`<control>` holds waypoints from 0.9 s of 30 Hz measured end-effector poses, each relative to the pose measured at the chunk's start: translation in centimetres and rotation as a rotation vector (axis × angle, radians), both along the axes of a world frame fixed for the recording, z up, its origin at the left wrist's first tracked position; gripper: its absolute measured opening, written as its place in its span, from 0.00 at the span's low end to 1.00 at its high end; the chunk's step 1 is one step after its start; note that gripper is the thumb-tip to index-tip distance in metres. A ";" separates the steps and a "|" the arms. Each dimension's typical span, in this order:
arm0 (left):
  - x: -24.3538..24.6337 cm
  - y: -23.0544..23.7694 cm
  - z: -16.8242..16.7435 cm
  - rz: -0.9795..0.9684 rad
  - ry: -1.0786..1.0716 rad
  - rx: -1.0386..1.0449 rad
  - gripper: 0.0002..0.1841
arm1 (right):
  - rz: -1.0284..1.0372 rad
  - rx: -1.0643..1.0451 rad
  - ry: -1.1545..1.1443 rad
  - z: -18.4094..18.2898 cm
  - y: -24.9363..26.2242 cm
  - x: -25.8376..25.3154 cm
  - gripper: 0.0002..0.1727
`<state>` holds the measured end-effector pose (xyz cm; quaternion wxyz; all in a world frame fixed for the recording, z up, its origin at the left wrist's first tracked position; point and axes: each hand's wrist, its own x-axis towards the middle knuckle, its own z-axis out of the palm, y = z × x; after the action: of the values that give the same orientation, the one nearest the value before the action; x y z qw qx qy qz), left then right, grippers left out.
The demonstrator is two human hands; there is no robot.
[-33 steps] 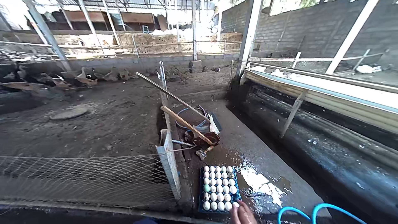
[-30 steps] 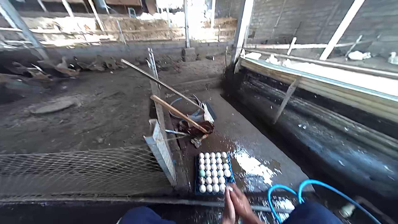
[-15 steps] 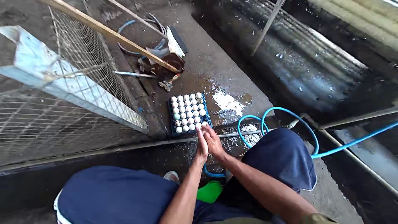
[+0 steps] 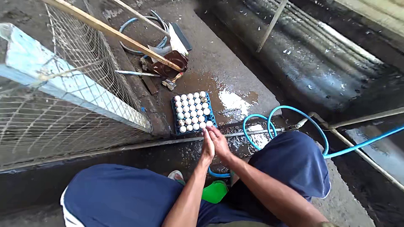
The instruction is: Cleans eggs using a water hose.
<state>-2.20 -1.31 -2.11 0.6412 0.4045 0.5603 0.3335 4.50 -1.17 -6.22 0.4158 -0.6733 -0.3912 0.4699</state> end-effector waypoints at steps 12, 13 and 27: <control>-0.5 0.2 -3.3 -0.111 -0.005 0.035 0.43 | -0.111 -0.080 0.015 0.8 0.8 0.6 0.24; -0.7 0.4 -3.6 -0.110 -0.052 0.083 0.43 | -0.063 -0.029 0.016 1.0 0.2 0.3 0.24; -1.0 0.7 -2.8 -0.113 -0.163 -0.113 0.38 | -0.185 -0.302 0.249 -0.2 3.3 2.8 0.23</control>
<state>-3.22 -0.56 -4.92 0.7241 0.3702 0.5006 0.2967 7.34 2.14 -6.41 0.3967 -0.6976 -0.1985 0.5626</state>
